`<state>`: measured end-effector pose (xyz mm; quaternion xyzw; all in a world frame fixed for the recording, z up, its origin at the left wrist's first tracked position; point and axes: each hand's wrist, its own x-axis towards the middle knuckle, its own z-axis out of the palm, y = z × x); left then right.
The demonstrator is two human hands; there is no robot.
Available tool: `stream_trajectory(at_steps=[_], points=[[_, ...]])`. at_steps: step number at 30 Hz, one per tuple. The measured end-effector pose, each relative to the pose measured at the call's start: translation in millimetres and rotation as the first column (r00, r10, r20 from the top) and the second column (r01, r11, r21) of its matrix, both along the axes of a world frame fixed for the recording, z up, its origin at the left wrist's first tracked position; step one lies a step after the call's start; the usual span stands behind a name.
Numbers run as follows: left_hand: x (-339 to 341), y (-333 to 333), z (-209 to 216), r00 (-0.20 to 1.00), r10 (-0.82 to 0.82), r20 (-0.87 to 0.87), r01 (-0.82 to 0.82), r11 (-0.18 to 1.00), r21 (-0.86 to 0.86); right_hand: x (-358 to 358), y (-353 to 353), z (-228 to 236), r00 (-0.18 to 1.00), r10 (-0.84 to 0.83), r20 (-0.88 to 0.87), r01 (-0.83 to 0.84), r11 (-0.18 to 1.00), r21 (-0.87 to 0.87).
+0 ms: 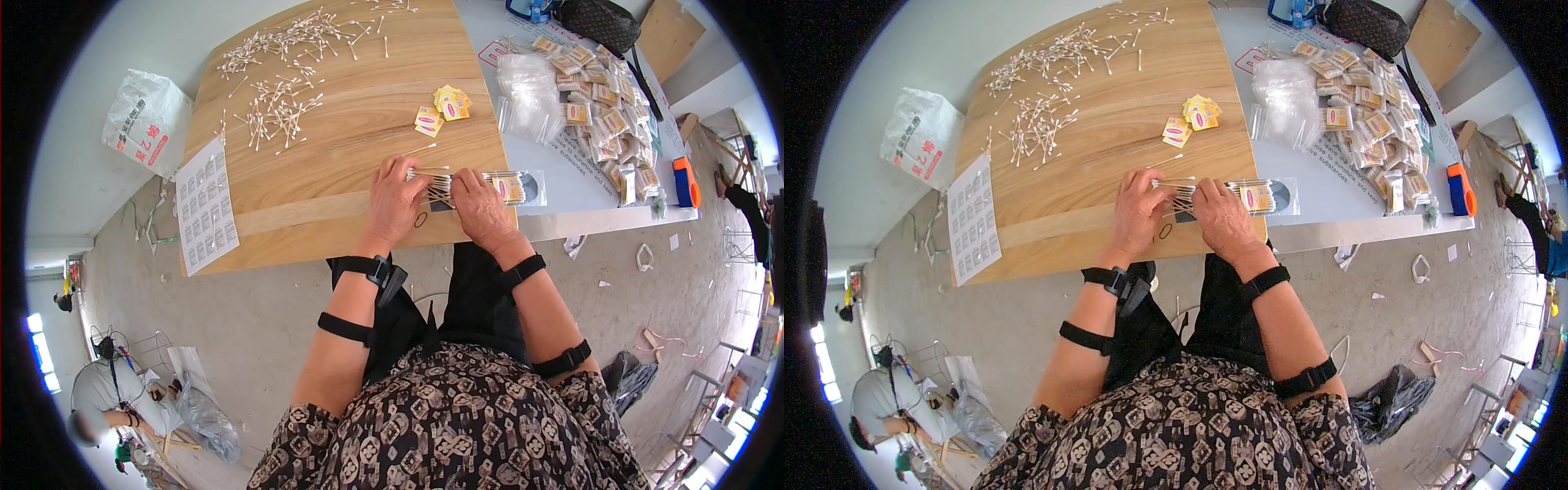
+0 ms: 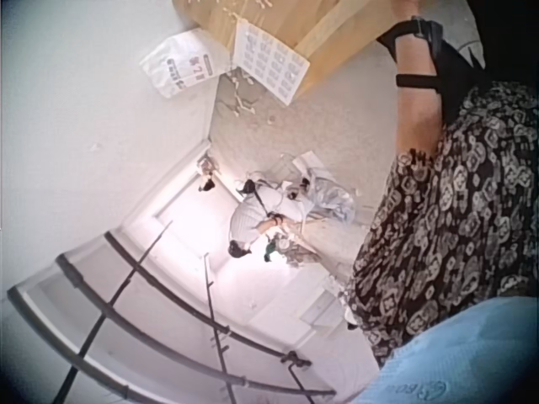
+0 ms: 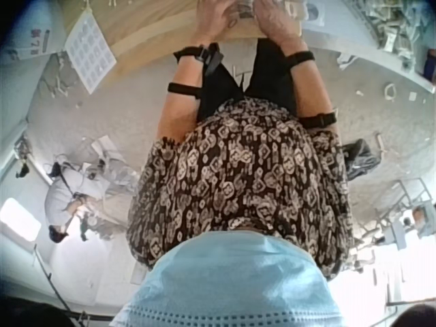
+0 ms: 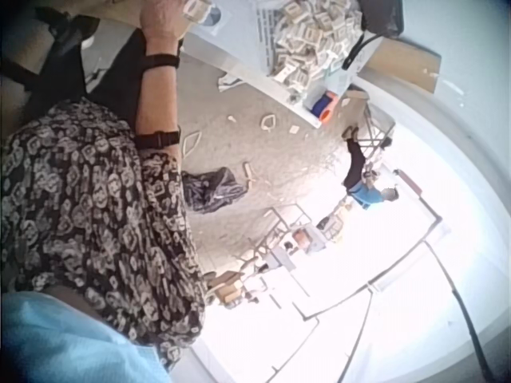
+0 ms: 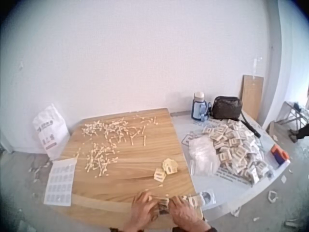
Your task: The recorder is shown manually counting and packing cotton swabs into small plastic retail containers.
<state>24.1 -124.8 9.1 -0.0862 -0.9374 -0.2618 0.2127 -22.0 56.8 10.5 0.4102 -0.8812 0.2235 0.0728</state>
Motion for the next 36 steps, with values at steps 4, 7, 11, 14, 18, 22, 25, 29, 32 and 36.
stream_trajectory(at_steps=[4, 7, 11, 14, 18, 22, 25, 29, 32, 36], points=[[-7.8, -4.2, 6.0, 0.996, -0.051, 0.078, 0.054, 0.998, -0.034, -1.3, 0.8, 2.8, 0.998, 0.021, -0.056, -0.016, 0.996, 0.083], [-11.5, -6.8, 6.9, 0.992, -0.072, 0.107, 0.078, 0.996, -0.051, -0.8, 1.2, 4.9, 0.996, 0.03, -0.088, -0.019, 0.992, 0.123], [-14.4, -8.5, 5.1, 0.982, -0.083, 0.17, 0.095, 0.994, -0.062, 1.3, 4.5, 9.6, 0.996, 0.034, -0.077, -0.023, 0.99, 0.141], [-15.3, -10.0, -0.7, 0.984, -0.07, 0.162, 0.079, 0.996, -0.048, 4.9, 7.2, 10.6, 0.998, 0.036, -0.053, -0.03, 0.992, 0.12], [-17.1, -7.9, -4.9, 0.991, -0.026, 0.131, 0.019, 0.998, 0.058, 5.2, 9.4, 1.4, 0.996, 0.048, -0.07, -0.041, 0.995, 0.094], [-27.2, -15.4, -4.1, 0.993, -0.013, 0.115, 0.002, 0.995, 0.096, 4.2, 9.4, -0.9, 0.997, 0.065, -0.036, -0.064, 0.998, 0.028], [-35.2, -21.1, -0.2, 0.99, 0.101, 0.096, -0.098, 0.995, -0.031, 3.4, 8.9, -1.1, 0.996, 0.092, -0.015, -0.092, 0.995, 0.026], [-42.3, -26.1, 6.5, 0.989, 0.103, 0.103, -0.093, 0.99, -0.102, 3.4, 4.8, -2.1, 0.992, 0.123, -0.009, -0.123, 0.992, -0.006], [-40.6, -19.0, 14.6, 0.994, 0.083, 0.07, -0.078, 0.995, -0.07, 0.8, 4.8, -7.0, 0.998, 0.059, 0.029, -0.058, 0.998, -0.025], [-12.5, -4.8, 24.5, 0.987, -0.048, 0.153, 0.056, 0.997, -0.049, -1.9, 7.4, -3.4, 0.992, 0.041, 0.118, -0.034, 0.998, -0.058]])
